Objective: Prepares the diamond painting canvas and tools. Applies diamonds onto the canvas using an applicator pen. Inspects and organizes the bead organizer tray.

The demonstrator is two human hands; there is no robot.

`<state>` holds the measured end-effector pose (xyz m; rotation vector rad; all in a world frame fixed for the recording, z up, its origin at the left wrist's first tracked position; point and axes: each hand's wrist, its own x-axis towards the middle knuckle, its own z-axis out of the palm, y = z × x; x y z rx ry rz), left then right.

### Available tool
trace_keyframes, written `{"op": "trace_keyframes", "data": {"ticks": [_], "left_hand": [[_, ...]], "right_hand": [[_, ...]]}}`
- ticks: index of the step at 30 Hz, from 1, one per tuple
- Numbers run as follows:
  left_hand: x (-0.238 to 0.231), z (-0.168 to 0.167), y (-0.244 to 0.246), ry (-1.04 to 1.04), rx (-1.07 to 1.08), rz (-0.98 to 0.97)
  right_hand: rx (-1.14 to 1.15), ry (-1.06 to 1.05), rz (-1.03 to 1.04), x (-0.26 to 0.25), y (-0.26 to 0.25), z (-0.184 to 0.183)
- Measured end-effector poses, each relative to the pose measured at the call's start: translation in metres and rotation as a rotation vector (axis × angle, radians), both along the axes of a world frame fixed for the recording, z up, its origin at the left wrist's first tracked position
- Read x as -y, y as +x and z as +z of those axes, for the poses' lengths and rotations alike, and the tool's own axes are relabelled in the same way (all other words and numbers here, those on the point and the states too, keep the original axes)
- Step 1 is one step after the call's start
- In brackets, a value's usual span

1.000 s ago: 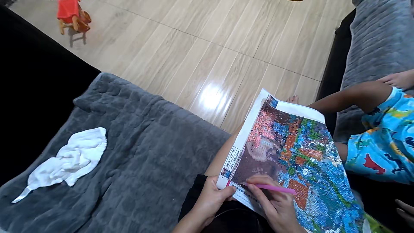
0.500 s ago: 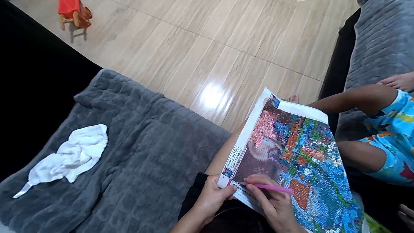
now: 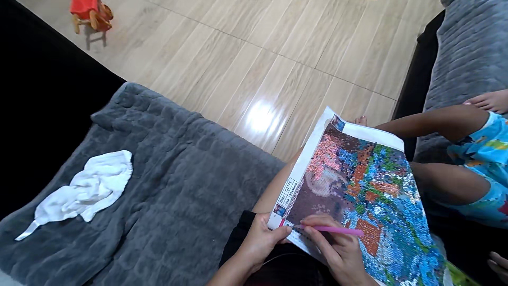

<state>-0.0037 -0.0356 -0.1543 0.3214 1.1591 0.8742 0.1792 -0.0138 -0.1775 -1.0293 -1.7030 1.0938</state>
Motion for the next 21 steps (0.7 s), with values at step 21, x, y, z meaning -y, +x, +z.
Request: {"op": "trace_keyframes", "data": {"ticks": [21], "left_hand": [[0.0023, -0.0003, -0.0003, 0.037, -0.012, 0.015]], "right_hand": [[0.047, 0.056, 0.022, 0.0002, -0.0056, 0.0001]]}}
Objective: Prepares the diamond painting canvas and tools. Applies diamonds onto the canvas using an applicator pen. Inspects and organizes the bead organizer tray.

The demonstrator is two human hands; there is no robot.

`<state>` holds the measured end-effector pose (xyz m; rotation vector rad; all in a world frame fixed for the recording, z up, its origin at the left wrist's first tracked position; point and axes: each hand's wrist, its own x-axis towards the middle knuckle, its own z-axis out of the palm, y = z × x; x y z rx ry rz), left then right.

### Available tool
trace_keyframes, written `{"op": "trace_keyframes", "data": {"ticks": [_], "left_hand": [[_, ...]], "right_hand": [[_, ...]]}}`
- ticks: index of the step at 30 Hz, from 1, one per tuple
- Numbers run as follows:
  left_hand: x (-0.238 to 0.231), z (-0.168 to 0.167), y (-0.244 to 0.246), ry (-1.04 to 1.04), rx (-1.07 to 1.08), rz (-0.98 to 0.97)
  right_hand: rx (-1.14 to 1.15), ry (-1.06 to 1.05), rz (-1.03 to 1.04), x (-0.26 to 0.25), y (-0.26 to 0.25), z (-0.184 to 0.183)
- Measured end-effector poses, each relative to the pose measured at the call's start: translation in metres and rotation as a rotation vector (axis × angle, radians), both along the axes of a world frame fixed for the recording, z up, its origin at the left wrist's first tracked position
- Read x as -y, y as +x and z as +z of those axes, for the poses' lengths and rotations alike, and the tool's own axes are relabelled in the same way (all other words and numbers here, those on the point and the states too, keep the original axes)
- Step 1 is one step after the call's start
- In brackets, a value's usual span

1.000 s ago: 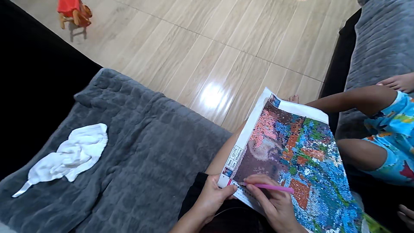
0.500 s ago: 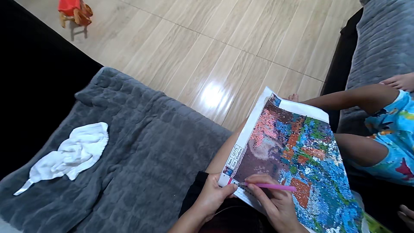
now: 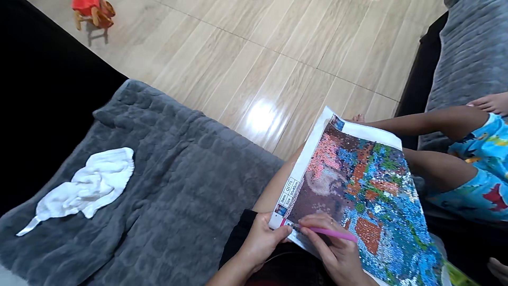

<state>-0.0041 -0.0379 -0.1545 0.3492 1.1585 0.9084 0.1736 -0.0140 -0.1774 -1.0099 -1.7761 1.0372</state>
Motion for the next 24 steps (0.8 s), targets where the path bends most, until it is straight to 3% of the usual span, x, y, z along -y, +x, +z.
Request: {"op": "trace_keyframes", "data": {"ticks": [8, 17, 24], "left_hand": [[0.001, -0.001, 0.001, 0.017, -0.012, 0.005], [0.001, -0.005, 0.001, 0.065, -0.045, -0.031], [0.003, -0.005, -0.001, 0.042, -0.011, -0.013]], "right_hand": [[0.017, 0.045, 0.017, 0.000, -0.005, 0.000], [-0.188, -0.220, -0.011, -0.006, -0.011, 0.007], [-0.228, -0.268, -0.232, -0.043, -0.006, 0.026]]}}
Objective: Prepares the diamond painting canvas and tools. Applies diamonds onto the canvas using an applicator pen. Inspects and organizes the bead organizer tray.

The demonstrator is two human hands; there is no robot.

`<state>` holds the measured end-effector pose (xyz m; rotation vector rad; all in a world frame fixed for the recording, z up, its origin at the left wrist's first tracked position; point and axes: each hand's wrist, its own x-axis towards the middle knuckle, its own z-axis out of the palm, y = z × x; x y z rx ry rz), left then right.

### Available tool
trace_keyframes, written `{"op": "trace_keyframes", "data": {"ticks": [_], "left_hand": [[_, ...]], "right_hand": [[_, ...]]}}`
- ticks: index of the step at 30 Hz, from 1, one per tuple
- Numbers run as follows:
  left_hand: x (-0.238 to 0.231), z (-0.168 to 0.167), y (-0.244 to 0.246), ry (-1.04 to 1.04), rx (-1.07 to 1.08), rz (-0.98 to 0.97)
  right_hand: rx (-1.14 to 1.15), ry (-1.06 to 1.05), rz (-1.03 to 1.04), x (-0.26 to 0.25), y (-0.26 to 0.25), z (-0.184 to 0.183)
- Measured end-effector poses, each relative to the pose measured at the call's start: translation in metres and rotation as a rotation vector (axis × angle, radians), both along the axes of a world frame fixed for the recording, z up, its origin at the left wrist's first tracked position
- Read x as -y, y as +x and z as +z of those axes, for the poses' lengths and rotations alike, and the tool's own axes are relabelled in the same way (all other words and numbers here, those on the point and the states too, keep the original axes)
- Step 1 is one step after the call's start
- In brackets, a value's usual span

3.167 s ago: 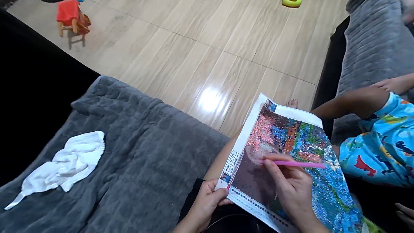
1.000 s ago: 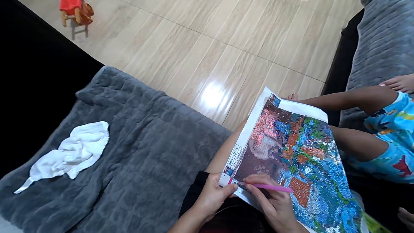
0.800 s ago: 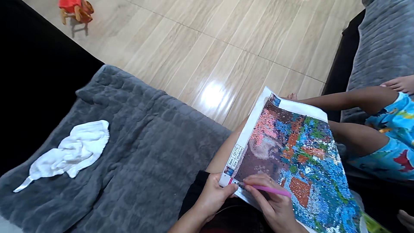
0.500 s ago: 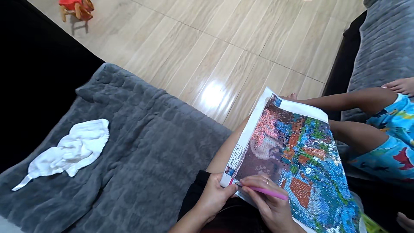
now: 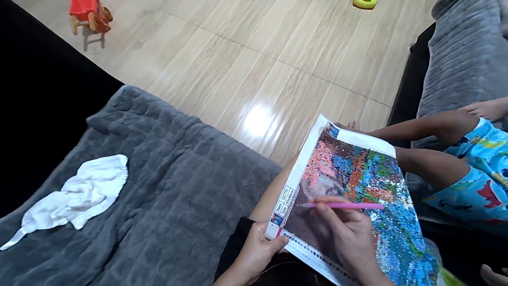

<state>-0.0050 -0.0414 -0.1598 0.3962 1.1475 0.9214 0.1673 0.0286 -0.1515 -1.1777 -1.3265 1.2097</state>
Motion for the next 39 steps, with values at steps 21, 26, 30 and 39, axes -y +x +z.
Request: {"op": "trace_keyframes", "data": {"ticks": [21, 26, 30, 39], "left_hand": [[-0.002, 0.003, 0.000, -0.069, 0.010, 0.001], [-0.002, 0.003, 0.000, -0.072, 0.009, 0.004], [-0.003, 0.003, 0.001, -0.074, 0.008, 0.000], [-0.005, 0.004, 0.000, -0.087, 0.007, -0.009]], "right_hand": [[0.127, 0.059, -0.052, -0.024, 0.000, -0.018], [0.137, 0.061, -0.047, -0.024, 0.000, -0.020], [0.142, 0.086, -0.047, -0.024, -0.002, -0.022], [0.346, 0.271, 0.026, -0.026, -0.003, -0.027]]}}
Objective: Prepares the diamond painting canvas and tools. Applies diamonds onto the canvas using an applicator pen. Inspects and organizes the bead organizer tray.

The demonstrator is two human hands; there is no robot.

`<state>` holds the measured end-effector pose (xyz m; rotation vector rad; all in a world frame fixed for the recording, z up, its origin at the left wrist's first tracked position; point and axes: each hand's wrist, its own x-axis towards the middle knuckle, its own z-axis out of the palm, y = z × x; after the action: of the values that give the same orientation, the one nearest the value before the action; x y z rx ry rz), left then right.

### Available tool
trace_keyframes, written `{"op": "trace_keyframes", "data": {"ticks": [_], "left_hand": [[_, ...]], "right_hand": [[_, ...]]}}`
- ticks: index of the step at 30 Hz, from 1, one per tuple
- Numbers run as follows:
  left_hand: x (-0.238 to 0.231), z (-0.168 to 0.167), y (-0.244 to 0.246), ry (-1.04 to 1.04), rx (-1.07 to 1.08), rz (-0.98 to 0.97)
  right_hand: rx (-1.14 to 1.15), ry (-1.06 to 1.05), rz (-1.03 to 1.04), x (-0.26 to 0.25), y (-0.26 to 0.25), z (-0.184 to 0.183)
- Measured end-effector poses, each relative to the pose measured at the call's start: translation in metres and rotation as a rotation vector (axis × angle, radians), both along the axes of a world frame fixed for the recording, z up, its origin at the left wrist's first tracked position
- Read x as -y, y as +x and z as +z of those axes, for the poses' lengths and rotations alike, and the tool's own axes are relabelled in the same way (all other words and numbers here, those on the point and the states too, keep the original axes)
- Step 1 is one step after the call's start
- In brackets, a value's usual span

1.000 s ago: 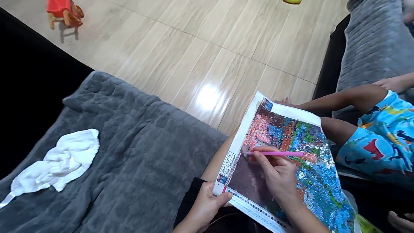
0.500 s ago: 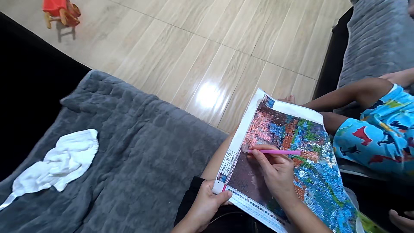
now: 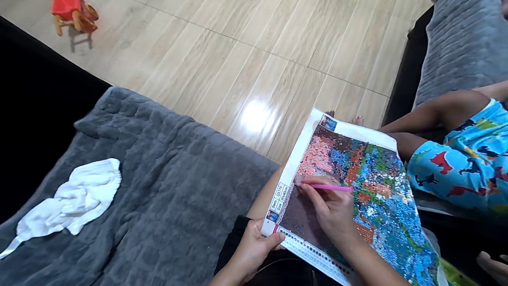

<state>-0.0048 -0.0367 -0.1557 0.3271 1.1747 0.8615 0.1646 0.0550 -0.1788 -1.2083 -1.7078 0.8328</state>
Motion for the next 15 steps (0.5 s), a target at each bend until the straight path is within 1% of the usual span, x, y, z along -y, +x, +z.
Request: {"op": "trace_keyframes", "data": {"ticks": [4, 6, 8, 10, 12, 15], "left_hand": [[0.000, -0.002, 0.000, 0.000, -0.002, -0.005], [0.000, -0.001, 0.000, -0.004, -0.005, -0.004], [0.000, -0.001, -0.001, -0.006, 0.002, -0.001], [0.002, -0.001, -0.002, -0.006, 0.015, 0.003], [0.002, -0.001, -0.003, 0.001, 0.020, -0.001], [0.001, 0.000, -0.003, 0.000, 0.031, -0.011]], "right_hand": [[0.317, 0.237, 0.058, 0.001, -0.005, 0.003], [0.344, 0.263, 0.068, 0.002, -0.006, 0.005], [0.239, 0.192, 0.053, 0.000, -0.004, 0.010], [0.044, 0.056, 0.032, 0.001, 0.002, 0.016], [-0.105, -0.069, 0.012, 0.005, 0.009, 0.024], [-0.221, -0.205, 0.036, 0.018, 0.015, 0.032]]}}
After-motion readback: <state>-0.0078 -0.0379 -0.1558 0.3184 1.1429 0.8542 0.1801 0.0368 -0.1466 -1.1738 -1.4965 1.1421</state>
